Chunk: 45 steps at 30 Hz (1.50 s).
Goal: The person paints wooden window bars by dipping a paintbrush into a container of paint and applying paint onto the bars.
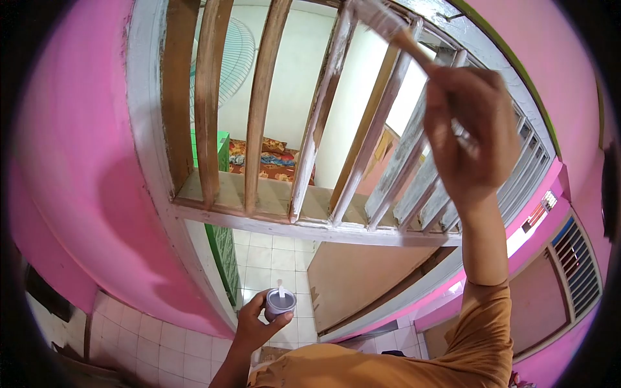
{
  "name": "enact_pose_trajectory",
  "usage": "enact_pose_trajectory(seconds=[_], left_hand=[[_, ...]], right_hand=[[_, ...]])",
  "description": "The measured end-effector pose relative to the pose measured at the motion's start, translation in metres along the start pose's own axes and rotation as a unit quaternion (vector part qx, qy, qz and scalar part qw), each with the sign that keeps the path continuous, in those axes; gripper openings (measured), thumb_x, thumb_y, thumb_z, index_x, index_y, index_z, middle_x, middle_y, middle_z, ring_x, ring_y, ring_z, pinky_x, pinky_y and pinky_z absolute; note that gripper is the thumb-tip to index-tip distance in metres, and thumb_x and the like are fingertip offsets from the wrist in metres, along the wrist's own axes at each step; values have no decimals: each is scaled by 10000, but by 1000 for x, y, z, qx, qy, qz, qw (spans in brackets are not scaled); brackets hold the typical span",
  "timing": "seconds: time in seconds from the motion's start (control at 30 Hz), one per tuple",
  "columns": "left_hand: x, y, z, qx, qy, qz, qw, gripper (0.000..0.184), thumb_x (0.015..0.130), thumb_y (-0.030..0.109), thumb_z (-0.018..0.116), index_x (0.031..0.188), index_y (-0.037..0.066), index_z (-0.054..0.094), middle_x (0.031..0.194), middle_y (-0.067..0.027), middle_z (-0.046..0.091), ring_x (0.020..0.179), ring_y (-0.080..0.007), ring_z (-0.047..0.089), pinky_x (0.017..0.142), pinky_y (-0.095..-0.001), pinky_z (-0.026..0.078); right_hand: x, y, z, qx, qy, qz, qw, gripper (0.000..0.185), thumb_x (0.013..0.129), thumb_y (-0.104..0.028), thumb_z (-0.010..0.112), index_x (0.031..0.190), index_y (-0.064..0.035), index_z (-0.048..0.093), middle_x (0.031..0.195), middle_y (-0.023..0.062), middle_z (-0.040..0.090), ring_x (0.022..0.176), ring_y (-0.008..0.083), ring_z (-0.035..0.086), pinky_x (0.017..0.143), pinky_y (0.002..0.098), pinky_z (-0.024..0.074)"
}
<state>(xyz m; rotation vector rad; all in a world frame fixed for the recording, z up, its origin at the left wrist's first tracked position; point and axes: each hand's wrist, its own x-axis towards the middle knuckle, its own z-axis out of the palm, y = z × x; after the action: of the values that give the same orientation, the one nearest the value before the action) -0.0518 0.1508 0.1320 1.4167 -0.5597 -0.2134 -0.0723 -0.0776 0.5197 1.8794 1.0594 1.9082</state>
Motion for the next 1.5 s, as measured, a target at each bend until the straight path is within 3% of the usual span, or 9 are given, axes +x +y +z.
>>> enact_pose_trajectory(seconds=[0.23, 0.43, 0.6, 0.77, 0.97, 1.1, 1.23, 1.37, 1.5], left_hand=[[-4, 5, 2, -4, 8, -20, 1000, 581, 795, 208, 870, 1253, -26, 601, 1118, -108, 696, 1059, -176, 671, 934, -330, 532], [-3, 6, 1, 17, 5, -3, 1000, 574, 804, 205, 862, 1254, -33, 598, 1126, -119, 693, 1058, -184, 673, 937, -338, 531], [-4, 2, 8, -8, -6, 4, 1000, 580, 807, 217, 860, 1261, -30, 597, 1130, -118, 694, 1052, -185, 674, 942, -343, 530], [-7, 8, 6, 3, 4, -15, 1000, 588, 806, 221, 861, 1267, -31, 595, 1128, -120, 695, 1067, -189, 670, 960, -352, 523], [-5, 14, 7, 19, -5, -12, 1000, 600, 802, 221, 863, 1275, -30, 592, 1140, -128, 692, 1093, -198, 663, 984, -362, 511], [-7, 12, 10, 19, -8, -6, 1000, 595, 802, 213, 861, 1278, -24, 593, 1144, -131, 692, 1099, -200, 662, 987, -360, 509], [-9, 14, 8, 18, 1, -12, 1000, 590, 803, 208, 860, 1277, -21, 594, 1135, -127, 695, 1097, -195, 661, 985, -356, 508], [-11, 17, 7, 14, 2, -21, 1000, 585, 801, 202, 861, 1273, -18, 595, 1129, -118, 696, 1091, -185, 660, 983, -352, 507], [-9, 17, 7, 11, 1, -9, 1000, 587, 797, 197, 865, 1270, -23, 596, 1138, -119, 696, 1083, -183, 663, 976, -344, 511]], right_hand=[[-38, -47, -17, 103, -160, 19, 981, 350, 736, 9, 796, 1058, 22, 658, 818, 105, 608, 658, 230, 609, 509, 336, 466], [-23, -40, -25, -1, -101, 60, 993, 245, 883, 12, 735, 1071, 69, 589, 944, 154, 632, 769, 223, 632, 651, 309, 529], [-47, -43, -12, 58, -135, 28, 989, 355, 784, -36, 786, 1108, 4, 650, 903, 116, 646, 728, 245, 639, 554, 341, 506], [-71, -66, -24, 171, -214, 53, 960, 372, 766, -22, 790, 1105, 29, 645, 889, 128, 642, 692, 251, 619, 526, 350, 479], [-43, -43, -14, 47, -76, 45, 995, 344, 800, 8, 783, 1107, 31, 630, 895, 122, 660, 674, 238, 622, 532, 335, 496], [-65, -57, -16, 116, -210, 57, 969, 318, 801, 31, 767, 1081, -5, 621, 948, 129, 676, 735, 250, 644, 580, 341, 530], [-78, -71, -22, 208, -227, 79, 948, 286, 803, -24, 768, 1064, 6, 655, 856, 113, 628, 681, 237, 623, 549, 351, 506], [-54, -49, -24, 179, -201, 96, 958, 198, 827, -14, 751, 1009, -3, 673, 852, 109, 668, 654, 212, 628, 546, 315, 516], [-33, -21, -24, 157, -146, 112, 970, 149, 946, 25, 641, 1086, 72, 627, 991, 151, 679, 798, 149, 638, 631, 267, 522]])
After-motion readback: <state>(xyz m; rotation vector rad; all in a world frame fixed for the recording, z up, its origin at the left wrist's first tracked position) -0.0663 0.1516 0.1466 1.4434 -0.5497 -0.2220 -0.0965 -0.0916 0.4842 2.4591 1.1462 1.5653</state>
